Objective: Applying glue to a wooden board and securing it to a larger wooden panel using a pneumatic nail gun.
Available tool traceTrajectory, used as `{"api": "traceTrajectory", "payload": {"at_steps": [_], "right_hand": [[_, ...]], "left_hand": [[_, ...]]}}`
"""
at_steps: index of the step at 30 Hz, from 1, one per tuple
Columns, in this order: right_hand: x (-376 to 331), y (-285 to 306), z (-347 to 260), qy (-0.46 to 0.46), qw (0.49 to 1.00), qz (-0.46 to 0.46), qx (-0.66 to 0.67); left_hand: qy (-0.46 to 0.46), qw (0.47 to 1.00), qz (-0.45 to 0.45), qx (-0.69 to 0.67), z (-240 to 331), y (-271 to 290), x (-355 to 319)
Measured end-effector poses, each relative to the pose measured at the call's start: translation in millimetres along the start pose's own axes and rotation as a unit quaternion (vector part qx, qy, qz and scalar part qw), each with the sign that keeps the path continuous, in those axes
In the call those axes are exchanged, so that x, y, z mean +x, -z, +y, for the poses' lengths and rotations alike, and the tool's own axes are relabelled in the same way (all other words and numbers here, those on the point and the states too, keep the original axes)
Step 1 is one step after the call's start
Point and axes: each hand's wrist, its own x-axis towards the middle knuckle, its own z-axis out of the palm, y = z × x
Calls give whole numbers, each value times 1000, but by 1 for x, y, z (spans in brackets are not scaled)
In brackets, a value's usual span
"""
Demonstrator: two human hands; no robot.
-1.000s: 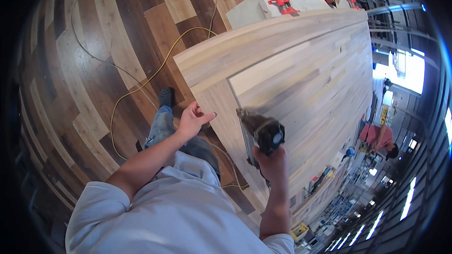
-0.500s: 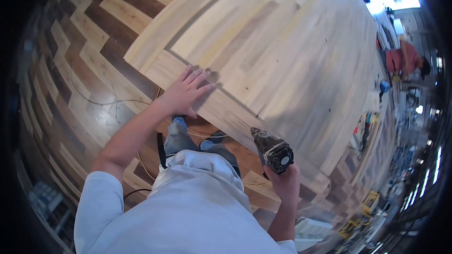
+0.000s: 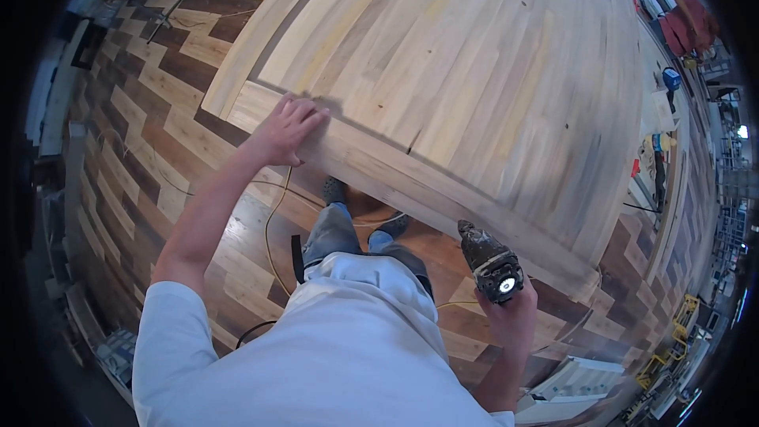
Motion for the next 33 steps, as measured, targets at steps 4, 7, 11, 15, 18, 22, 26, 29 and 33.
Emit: {"api": "traceTrajectory", "payload": {"at_steps": [4, 7, 11, 15, 18, 22, 26, 29, 33], "right_hand": [[-3, -7, -2, 10, 1000, 11, 15], [0, -12, -10, 34, 999, 7, 21], [2, -14, -21, 39, 999, -16, 2], [1, -13, -24, 48, 999, -17, -1], [-1, -13, -23, 41, 999, -19, -5], [-4, -15, -28, 41, 997, -23, -58], [-10, -19, -21, 44, 999, -20, -22], [-18, -18, -18, -3, 997, -44, -69], [-30, -22, -17, 34, 995, -15, -92]], "left_hand": [[-84, 995, 55, -11, 34, -10, 6], [-111, 991, 42, -54, 31, 0, 22], [-122, 988, 94, -30, 32, -13, 16], [-127, 984, 96, -77, 23, -16, 16], [-110, 984, 106, -95, 24, -20, 11], [-67, 991, 118, -5, 43, -24, 10], [-153, 970, 171, -82, 84, -33, 29], [-181, 961, 148, -145, 105, -38, 49], [-186, 949, 186, -172, 105, -39, 53]]}}
